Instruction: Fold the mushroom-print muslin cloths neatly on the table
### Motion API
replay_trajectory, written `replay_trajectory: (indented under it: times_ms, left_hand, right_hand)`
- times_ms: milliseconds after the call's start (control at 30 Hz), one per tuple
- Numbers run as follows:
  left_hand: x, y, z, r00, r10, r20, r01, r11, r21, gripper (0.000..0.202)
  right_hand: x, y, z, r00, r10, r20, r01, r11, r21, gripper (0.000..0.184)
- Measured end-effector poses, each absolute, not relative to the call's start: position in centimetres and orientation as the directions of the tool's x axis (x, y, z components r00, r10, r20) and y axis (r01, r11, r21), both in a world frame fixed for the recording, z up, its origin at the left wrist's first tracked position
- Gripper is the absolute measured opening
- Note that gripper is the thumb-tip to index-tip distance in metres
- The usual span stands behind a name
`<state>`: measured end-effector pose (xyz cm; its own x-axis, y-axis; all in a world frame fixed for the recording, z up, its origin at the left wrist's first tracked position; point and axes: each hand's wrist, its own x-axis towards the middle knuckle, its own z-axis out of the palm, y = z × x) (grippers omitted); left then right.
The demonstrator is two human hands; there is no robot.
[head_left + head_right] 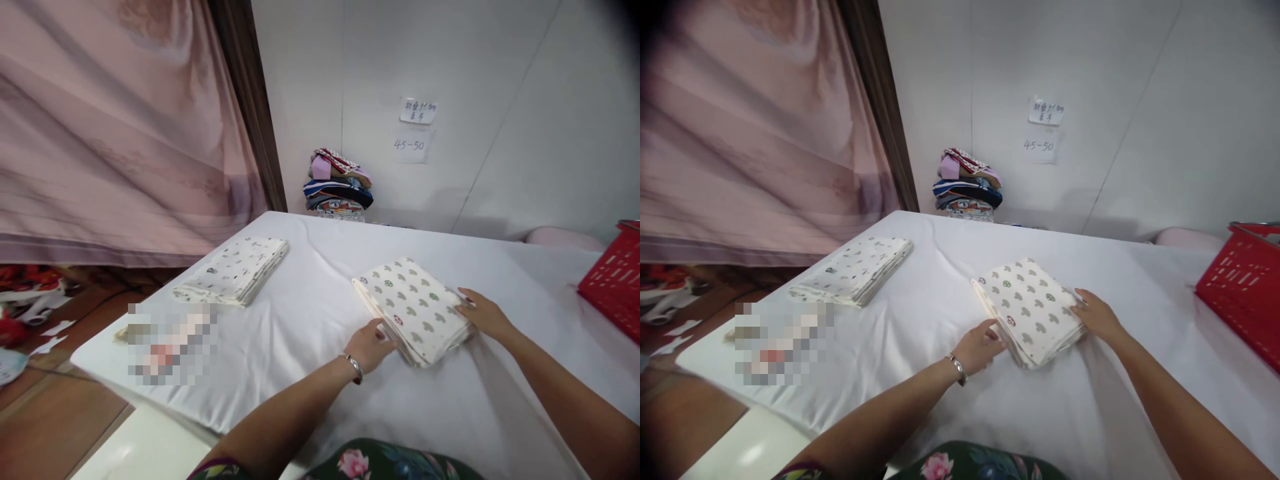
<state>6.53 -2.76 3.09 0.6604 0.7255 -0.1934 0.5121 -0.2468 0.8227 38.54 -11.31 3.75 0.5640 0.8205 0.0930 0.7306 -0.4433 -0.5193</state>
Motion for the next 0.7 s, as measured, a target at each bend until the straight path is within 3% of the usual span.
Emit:
replay_trajectory:
  times_ms: [133, 267, 333, 500, 700]
  left_hand:
    - [5.8, 0.4, 3.2, 0.488, 0.861, -0.142, 0.576, -0.195, 0.794, 0.040]
    - [5.8, 4.8, 3.6, 0.372, 0.928, -0.014, 0.622, -0.238, 0.746, 0.036]
    - [6.3, 6.2, 3.5, 0.367, 0.930, 0.020, 0.630, -0.264, 0.730, 0.037]
    - [7.8, 7.8, 2.7, 0.417, 0.904, 0.095, 0.658, -0.372, 0.655, 0.045]
    - [8.4, 8.8, 2.8, 0.445, 0.895, 0.027, 0.690, -0.362, 0.627, 0.046]
  right_hand:
    - [34.6, -11.3, 5.1, 0.345, 0.903, 0.256, 0.907, -0.250, -0.339, 0.047]
    - [26.9, -11.6, 6.4, 0.228, 0.955, 0.188, 0.877, -0.117, -0.467, 0.051]
    - [24.0, -11.9, 6.3, 0.143, 0.974, 0.177, 0.888, -0.048, -0.457, 0.055]
    - [21.4, -12.6, 3.7, -0.049, 0.986, 0.159, 0.961, 0.090, -0.260, 0.062]
    - [21.8, -13.8, 1.9, -0.107, 0.961, 0.253, 0.989, 0.129, -0.072, 0.065]
